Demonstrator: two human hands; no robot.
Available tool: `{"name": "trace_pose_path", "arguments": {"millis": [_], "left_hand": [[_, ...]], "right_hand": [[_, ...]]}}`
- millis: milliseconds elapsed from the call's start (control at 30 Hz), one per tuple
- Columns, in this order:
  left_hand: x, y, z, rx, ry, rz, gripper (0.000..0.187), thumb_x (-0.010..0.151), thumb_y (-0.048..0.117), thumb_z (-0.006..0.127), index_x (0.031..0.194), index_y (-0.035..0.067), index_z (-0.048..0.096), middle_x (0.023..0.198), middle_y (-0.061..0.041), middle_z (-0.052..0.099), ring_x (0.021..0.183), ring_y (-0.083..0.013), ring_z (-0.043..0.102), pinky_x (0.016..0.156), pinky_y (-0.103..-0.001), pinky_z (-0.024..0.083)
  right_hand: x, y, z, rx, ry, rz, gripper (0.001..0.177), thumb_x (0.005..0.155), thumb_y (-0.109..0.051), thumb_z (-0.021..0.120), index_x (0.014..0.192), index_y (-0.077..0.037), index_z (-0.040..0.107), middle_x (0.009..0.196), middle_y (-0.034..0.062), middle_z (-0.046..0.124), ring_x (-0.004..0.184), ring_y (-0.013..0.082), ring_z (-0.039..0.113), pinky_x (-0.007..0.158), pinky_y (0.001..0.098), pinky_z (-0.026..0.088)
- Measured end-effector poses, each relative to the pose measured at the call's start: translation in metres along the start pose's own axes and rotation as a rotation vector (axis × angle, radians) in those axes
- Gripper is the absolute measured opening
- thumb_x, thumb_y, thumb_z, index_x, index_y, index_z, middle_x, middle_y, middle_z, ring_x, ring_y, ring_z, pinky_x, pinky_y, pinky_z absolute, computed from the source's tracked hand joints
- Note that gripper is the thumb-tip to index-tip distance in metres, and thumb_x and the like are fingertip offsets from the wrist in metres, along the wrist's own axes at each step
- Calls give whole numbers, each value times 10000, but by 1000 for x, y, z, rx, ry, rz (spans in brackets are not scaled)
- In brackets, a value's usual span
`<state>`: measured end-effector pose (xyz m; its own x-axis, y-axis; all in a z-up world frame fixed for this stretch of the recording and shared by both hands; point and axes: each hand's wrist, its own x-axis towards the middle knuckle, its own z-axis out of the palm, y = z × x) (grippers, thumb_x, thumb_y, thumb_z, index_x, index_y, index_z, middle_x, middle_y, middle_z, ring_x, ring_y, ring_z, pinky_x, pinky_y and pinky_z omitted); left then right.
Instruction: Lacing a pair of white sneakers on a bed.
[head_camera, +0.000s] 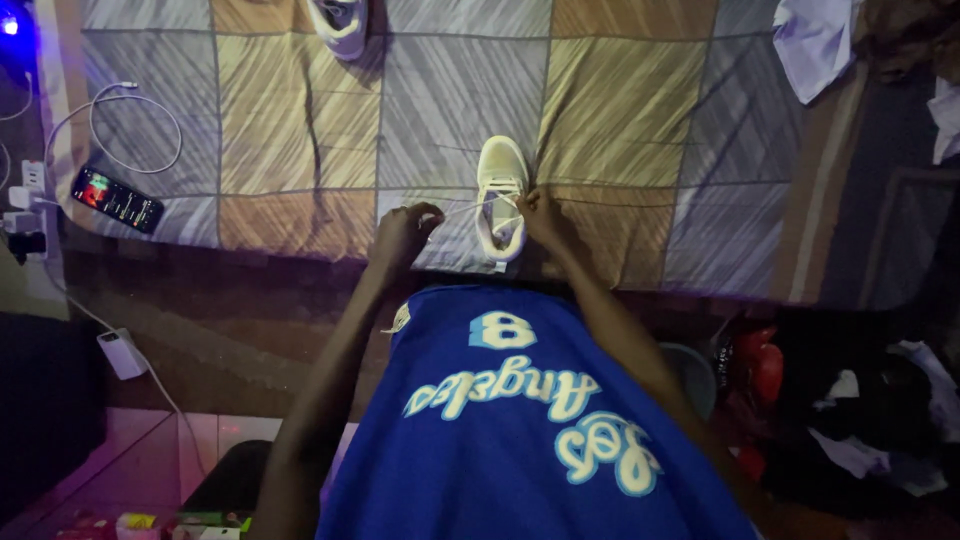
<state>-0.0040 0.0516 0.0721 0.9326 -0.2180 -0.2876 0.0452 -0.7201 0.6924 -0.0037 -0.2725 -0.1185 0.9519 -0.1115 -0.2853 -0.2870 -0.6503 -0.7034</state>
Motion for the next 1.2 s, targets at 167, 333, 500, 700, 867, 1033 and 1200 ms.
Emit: {"name": "trace_pose_path", "arguments": {"millis": [167,333,500,700,867,1033,1200], "left_hand": [[-7,-22,11,26,85,105,182,931,270,721,1060,158,782,838,-199,716,786,-386,699,687,-478,541],[-17,-38,8,-8,109,92,165,937,250,718,1063,159,772,808,-180,714,740,-342,711,673,-452,545],[-15,-63,7,12,76,-1,199,904,308,751,1054,180,777,761,-172,720,690,-341,723,602,-460,537],[1,4,2,-106,20,173,293,932,359,747,1009,76,745,903,-191,740,826,-373,717,710,-455,550],[18,94,-21,-218,116,426,233,1030,235,626,1112,29,701,1045,-189,681,972,-389,667,817,-460,525],[40,143,-28,-216,205,466,162,1020,201,603,1035,71,700,1012,-162,678,983,-371,690,824,-463,533],[43,169,-54,-233,225,489,190,1048,259,611,1089,81,663,979,-128,724,934,-339,720,799,-450,547]], "right_hand": [[7,-2,9,4,-23,79,418,947,-459,703,969,-52,608,841,201,707,811,385,710,730,499,545],[13,3,14,-53,25,51,414,926,-439,705,959,-40,601,832,220,708,813,420,689,736,517,536],[20,0,26,-43,-17,73,415,963,-432,705,930,-34,595,862,216,698,824,404,700,733,504,548],[27,-27,1,-133,41,26,419,940,-442,737,1008,-46,616,912,163,727,841,327,696,740,449,543],[-16,-173,-92,760,-515,-98,396,1080,-364,420,1315,-98,595,1116,31,682,810,137,621,727,329,530],[-27,-191,-143,1109,-733,-42,568,1107,-503,255,1344,-97,573,1074,28,669,754,143,656,691,324,557],[-48,-185,-184,246,-671,-307,441,1072,-294,551,1437,-66,644,917,74,582,766,123,526,703,329,487]]}}
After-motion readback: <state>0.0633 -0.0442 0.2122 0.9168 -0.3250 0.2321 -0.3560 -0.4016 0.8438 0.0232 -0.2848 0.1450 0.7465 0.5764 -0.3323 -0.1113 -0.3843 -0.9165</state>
